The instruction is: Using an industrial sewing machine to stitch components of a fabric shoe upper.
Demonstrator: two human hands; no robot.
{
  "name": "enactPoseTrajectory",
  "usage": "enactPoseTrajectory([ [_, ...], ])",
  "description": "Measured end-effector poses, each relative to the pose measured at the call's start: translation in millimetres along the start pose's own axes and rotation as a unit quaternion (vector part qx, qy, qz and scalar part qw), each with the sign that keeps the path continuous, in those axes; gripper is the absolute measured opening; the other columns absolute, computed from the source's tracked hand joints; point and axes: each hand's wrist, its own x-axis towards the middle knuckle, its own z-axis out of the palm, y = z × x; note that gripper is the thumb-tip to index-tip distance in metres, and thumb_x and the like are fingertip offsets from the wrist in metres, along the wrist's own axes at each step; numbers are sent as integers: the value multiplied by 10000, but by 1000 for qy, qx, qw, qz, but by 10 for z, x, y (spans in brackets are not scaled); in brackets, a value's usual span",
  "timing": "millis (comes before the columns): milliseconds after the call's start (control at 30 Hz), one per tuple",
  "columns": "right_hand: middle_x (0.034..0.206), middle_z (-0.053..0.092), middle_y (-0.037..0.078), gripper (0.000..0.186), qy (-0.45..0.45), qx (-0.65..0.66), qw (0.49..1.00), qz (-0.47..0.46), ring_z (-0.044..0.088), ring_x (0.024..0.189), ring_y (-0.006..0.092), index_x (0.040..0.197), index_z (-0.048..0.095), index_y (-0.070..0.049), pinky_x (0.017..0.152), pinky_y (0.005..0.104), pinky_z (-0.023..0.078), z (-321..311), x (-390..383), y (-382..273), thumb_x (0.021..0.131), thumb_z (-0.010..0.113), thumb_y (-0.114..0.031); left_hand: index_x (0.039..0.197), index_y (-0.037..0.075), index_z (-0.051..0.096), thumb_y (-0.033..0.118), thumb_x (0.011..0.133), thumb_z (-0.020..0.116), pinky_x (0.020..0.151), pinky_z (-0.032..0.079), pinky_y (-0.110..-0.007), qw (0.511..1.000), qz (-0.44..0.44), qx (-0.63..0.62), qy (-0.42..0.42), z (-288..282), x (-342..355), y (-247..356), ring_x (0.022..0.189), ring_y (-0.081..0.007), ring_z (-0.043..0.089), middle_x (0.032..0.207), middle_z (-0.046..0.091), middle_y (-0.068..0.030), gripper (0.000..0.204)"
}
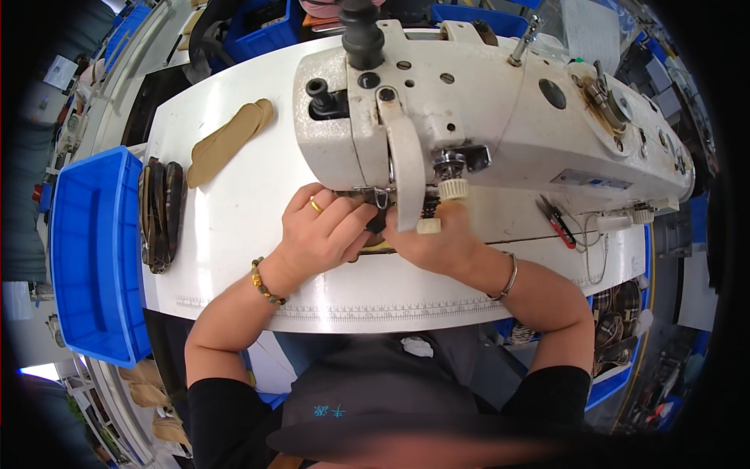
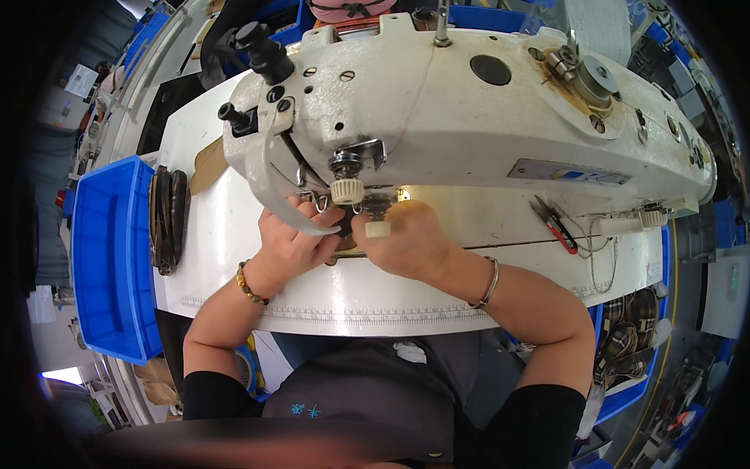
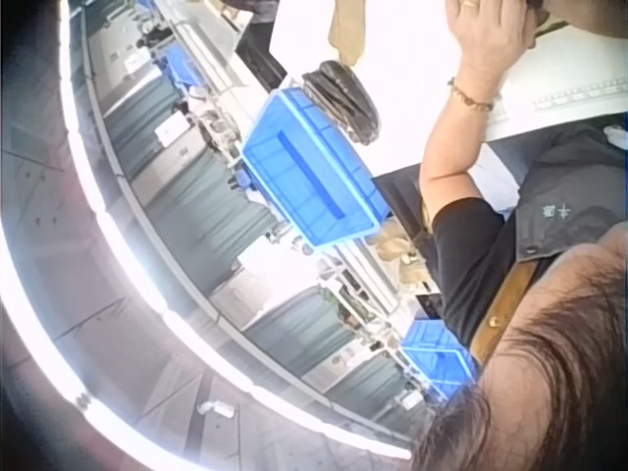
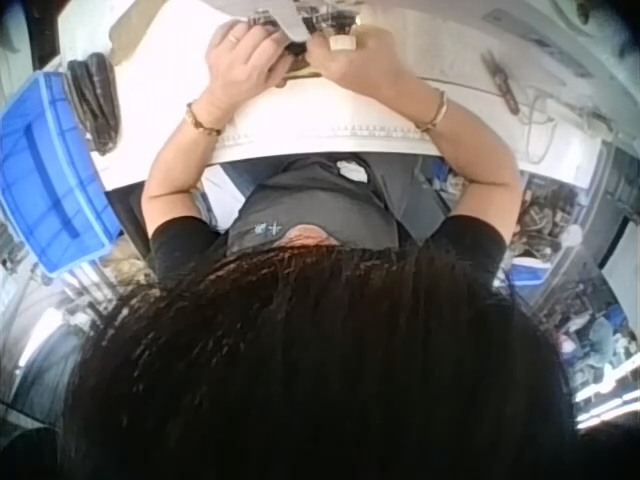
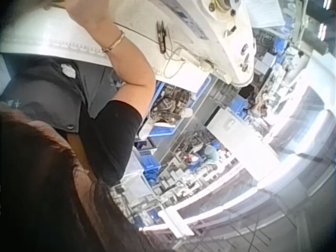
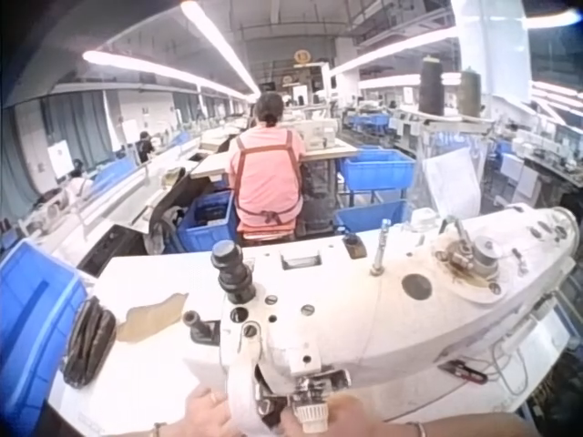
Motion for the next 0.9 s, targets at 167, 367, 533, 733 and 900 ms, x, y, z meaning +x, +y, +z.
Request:
enactPoseTrajectory([
  [167, 614, 508, -10, 135, -49, -143, 986, -67, 479, 483, 140, 842, 608, -53, 402, 305, 334, -76, 31, -35, 715, 624, -96, 882, 95, 659, 109, 583, 708, 711, 477, -322, 1000, 4, 14, 0, 56, -42, -37, 658, -173, 557, 752, 585, -3, 304],
  [367, 598, 510, -27, 154, -64, -162, 982, -70, 487, 492, 119, 847, 623, -77, 434, 303, 319, -63, 59, -85, 696, 624, -107, 866, 93, 644, 71, 580, 710, 677, 495, -318, 998, -53, -14, 21, 98, -52, -39, 658, -184, 578, 730, 588, -11, 295],
  [533, 649, 581, 51, 149, -51, -92, 992, -63, 562, 513, 182, 809, 588, -43, 438, 321, 427, -138, 79, -46, 669, 626, -76, 928, 117, 636, 76, 584, 695, 663, 504, -318, 990, -71, -100, -71, -54, 15, -51, 688, -207, 592, 826, 597, -14, 351],
  [733, 678, 559, 35, 165, -75, -170, 977, -107, 517, 561, 121, 789, 639, -73, 451, 292, 360, -166, 44, -108, 628, 635, -108, 970, 123, 643, 101, 610, 669, 662, 495, -328, 984, -80, -136, -79, -105, -14, -62, 789, -202, 587, 894, 594, -12, 361],
  [900, 676, 542, 17, 137, -34, -158, 980, -113, 507, 556, 116, 764, 630, -89, 461, 287, 369, -115, 36, -46, 629, 629, -112, 1047, 110, 675, 138, 660, 708, 775, 498, -355, 973, -74, -172, -135, -143, 4, -48, 853, -235, 629, 1028, 672, -50, 389],
])
